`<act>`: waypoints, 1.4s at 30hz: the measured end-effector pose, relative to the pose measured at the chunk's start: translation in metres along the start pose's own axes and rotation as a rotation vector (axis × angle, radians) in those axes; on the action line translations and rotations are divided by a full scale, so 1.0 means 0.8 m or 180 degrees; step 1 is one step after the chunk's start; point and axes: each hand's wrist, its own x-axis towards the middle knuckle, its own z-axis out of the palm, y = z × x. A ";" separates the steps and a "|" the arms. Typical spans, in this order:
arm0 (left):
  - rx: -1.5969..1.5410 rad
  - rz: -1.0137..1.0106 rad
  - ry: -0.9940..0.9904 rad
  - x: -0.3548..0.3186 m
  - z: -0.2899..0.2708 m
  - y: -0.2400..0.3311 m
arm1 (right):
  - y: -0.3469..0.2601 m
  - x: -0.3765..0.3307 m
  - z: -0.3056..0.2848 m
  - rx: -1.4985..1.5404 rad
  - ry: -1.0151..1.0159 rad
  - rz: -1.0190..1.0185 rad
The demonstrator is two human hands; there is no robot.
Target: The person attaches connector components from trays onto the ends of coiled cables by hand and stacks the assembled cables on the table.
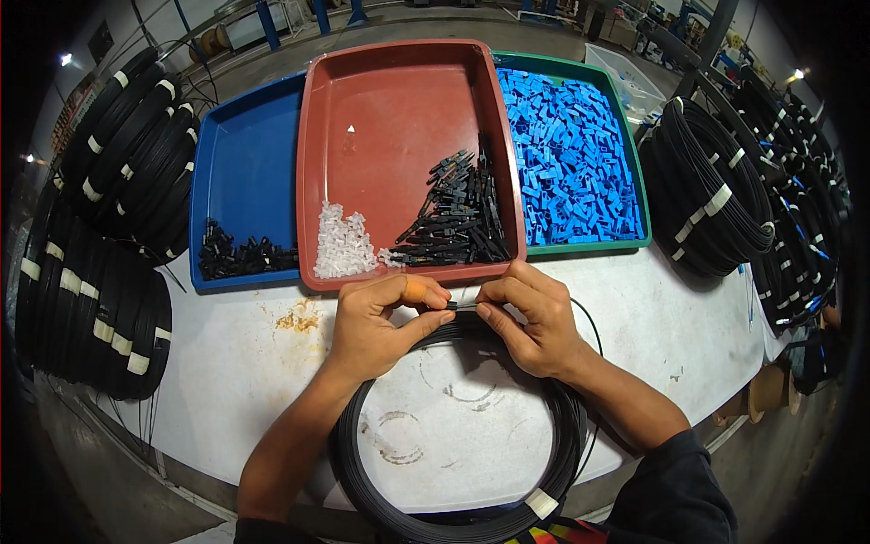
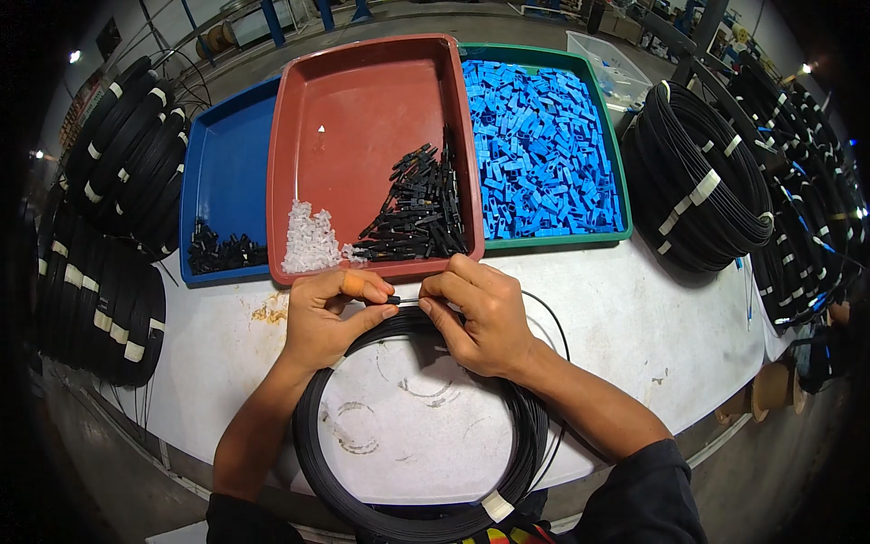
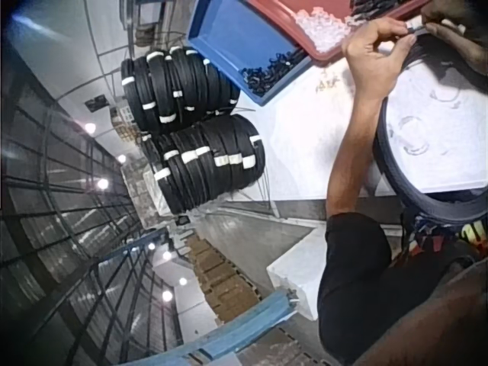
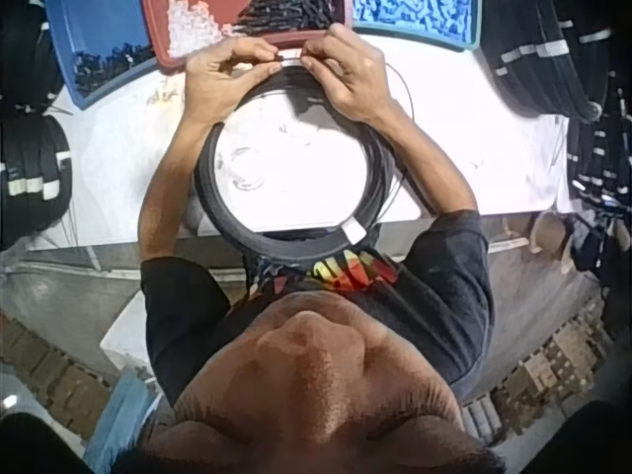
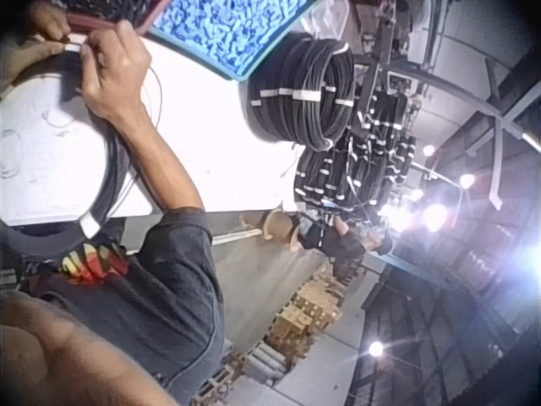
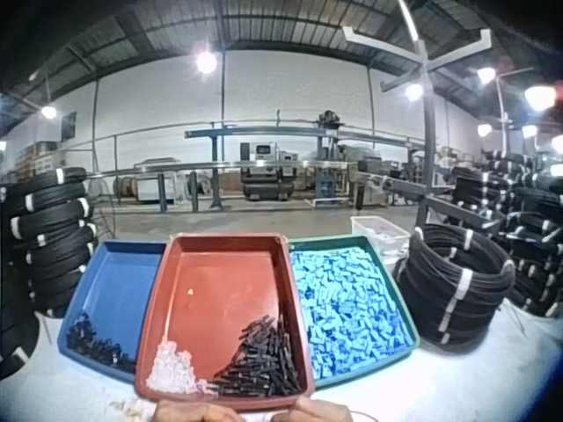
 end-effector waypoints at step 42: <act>0.1089 0.0401 -0.0253 0.000 0.002 0.019 | -0.007 -0.004 0.007 0.0080 -0.0192 -0.0066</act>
